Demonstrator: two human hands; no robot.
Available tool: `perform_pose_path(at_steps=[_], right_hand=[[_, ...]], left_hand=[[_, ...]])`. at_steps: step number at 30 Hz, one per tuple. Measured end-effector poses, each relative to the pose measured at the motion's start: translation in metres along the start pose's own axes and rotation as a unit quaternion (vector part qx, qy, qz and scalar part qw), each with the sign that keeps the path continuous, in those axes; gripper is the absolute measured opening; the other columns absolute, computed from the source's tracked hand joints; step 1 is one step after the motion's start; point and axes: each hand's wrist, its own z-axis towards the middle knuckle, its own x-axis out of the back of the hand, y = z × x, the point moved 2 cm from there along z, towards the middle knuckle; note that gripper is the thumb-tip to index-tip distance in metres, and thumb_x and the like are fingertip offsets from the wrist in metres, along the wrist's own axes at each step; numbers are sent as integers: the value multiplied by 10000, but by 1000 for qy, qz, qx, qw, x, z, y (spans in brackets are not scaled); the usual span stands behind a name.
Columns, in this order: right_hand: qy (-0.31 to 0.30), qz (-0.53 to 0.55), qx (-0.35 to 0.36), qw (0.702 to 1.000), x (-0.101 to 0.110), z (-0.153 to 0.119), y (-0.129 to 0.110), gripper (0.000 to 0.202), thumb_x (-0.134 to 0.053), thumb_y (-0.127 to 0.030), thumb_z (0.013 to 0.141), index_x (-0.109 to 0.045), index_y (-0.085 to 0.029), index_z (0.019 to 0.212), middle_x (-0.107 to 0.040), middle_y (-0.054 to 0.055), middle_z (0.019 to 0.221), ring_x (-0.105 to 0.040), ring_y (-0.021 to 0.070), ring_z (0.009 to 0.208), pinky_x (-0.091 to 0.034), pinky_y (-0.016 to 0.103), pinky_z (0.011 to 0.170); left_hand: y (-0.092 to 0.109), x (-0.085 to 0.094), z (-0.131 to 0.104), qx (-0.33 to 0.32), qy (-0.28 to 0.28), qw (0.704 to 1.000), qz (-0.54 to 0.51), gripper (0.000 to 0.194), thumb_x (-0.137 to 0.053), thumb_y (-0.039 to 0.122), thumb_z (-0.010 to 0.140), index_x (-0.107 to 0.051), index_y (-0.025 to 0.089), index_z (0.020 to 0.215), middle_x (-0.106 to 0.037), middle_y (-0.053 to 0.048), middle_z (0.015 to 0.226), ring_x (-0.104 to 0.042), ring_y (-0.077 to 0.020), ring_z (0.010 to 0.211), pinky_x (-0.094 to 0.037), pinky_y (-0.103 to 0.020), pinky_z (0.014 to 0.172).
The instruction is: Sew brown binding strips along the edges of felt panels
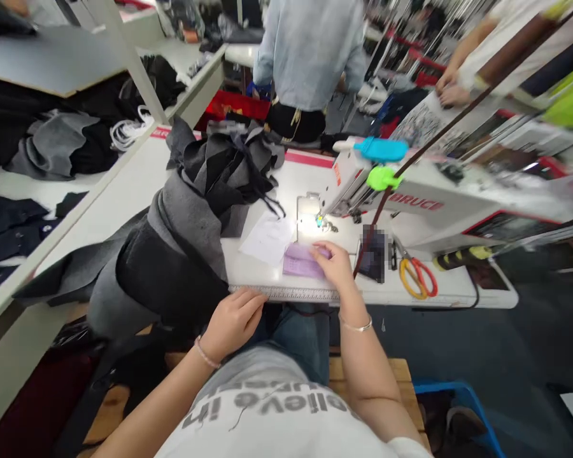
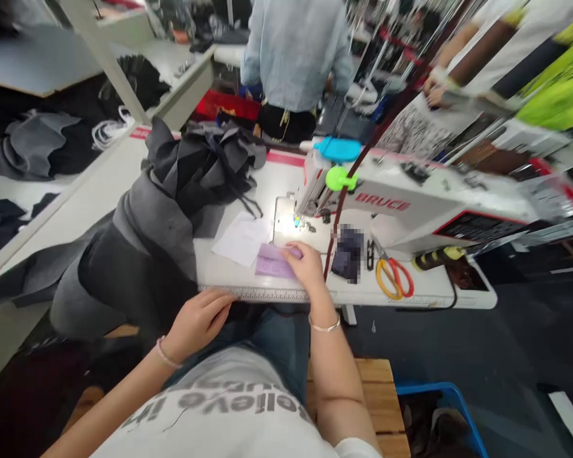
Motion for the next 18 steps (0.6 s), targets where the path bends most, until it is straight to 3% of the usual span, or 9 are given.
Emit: perform_pose_path(at_steps=[3,7,12,15,18], right_hand=[[5,-24,23,999,-1,-3,1,275,-640,-434,824,-727,-197,932,-735,78,962,-658,254,922,-474,378,863],[17,-41,72,996,-2,-4,3,248,-610,-427,852,-728,-211,823,-726,60,838,-651,254,830,-477,364,769],[-2,-41,100,994,0,-11,-6,271,-598,-413,866,-733,-187,805,-701,67,810,-624,245,827,-466,363,775],[-18,-53,115,992,3,-22,-12,234,-600,-396,869,-744,-212,856,-710,81,914,-600,282,973,-453,431,891],[19,-85,120,989,4,-43,-13,243,-668,-389,811,-726,-296,1028,-626,72,1241,-448,362,1258,-343,553,1052]], left_hand=[[2,-6,8,-9,17,1000,12,199,-451,127,926,-613,169,1034,-670,-68,925,-624,-186,830,-538,-311,734],[1,-11,41,-29,42,999,15,201,-440,161,933,-621,190,1016,-664,-72,954,-632,-191,858,-553,-315,731],[13,-1,73,-56,68,996,3,203,-457,184,911,-644,216,983,-675,-68,907,-649,-205,814,-573,-332,691],[7,13,52,-41,117,992,-32,191,-461,202,910,-642,249,947,-680,-44,836,-657,-179,737,-567,-285,635],[-26,37,-5,20,240,971,-3,175,-494,214,891,-643,282,953,-699,-32,840,-676,-189,741,-572,-288,656]])
